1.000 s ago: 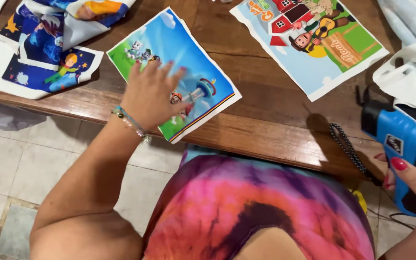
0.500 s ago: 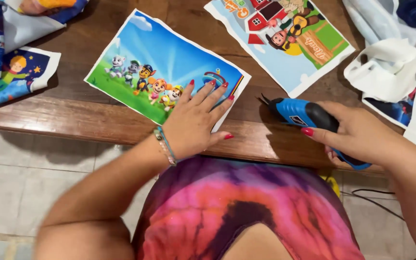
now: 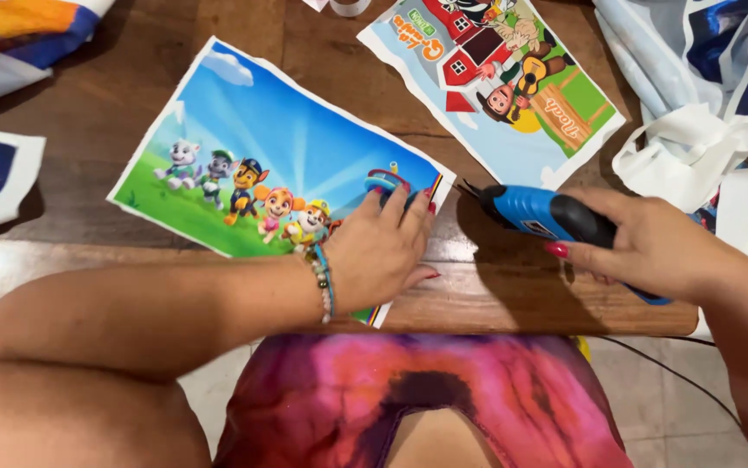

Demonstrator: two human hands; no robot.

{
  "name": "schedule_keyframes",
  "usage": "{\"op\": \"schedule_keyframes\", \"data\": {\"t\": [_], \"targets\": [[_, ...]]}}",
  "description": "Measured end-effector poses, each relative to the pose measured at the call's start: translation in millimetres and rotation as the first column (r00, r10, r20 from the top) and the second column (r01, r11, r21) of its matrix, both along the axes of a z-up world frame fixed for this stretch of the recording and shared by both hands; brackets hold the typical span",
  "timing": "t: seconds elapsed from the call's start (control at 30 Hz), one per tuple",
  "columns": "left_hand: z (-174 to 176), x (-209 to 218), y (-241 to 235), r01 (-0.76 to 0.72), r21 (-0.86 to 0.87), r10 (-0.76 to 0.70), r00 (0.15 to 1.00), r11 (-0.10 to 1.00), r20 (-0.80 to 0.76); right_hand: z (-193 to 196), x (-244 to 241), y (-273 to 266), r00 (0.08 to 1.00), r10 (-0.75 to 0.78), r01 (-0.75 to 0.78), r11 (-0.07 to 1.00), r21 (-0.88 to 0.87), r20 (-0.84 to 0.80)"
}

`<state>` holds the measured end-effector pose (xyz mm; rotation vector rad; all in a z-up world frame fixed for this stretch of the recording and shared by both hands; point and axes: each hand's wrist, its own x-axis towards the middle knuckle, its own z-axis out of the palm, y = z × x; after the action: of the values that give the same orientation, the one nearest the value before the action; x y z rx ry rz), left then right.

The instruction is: Cutting out printed designs from a fabric sheet using an electric handheld cutter

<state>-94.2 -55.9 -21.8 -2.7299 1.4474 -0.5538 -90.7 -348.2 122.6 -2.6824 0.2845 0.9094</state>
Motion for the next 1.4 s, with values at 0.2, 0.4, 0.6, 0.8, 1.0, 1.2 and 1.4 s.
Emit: {"op": "schedule_keyframes", "data": {"t": [0.2,0.4,0.6,0.8,1.0,1.2,1.4], "targets": [[7.7,-10.2,15.8,-0.006,-0.044,0.000,0.992,0.999,-0.126,-11.5,5.5,-1.9,1.000,-0.002,0.003,0.991,-0.136,0.011],[-1.6,-17.1,11.9,-0.020,0.066,0.029,0.989,0.998,-0.144,-17.4,8.5,-28.0,0.993,0.083,-0.071,0.987,0.142,-0.080],[-0.9,-17.1,11.2,-0.027,0.061,0.037,0.987,0.998,-0.154,-15.3,17.7,0.2,0.991,-0.085,0.095,0.990,0.100,-0.100],[0.4,-16.0,12.2,-0.024,0.066,0.036,0.984,0.998,-0.173,-24.2,20.6,-1.8,0.996,-0.077,0.073,0.990,0.122,0.032],[0.4,-16.6,12.4,-0.027,0.066,0.037,0.987,0.997,-0.158,-23.4,21.2,0.0,0.997,0.053,-0.050,0.997,-0.054,0.054],[2.5,-17.2,11.6,-0.038,0.095,0.054,0.983,0.995,-0.177,-16.9,20.2,11.8,0.997,0.066,-0.057,0.980,-0.190,0.044],[1.0,-16.9,10.9,-0.039,0.085,0.053,0.982,0.996,-0.179,-15.9,20.3,13.7,0.999,-0.045,0.045,0.989,-0.142,0.000]]}}
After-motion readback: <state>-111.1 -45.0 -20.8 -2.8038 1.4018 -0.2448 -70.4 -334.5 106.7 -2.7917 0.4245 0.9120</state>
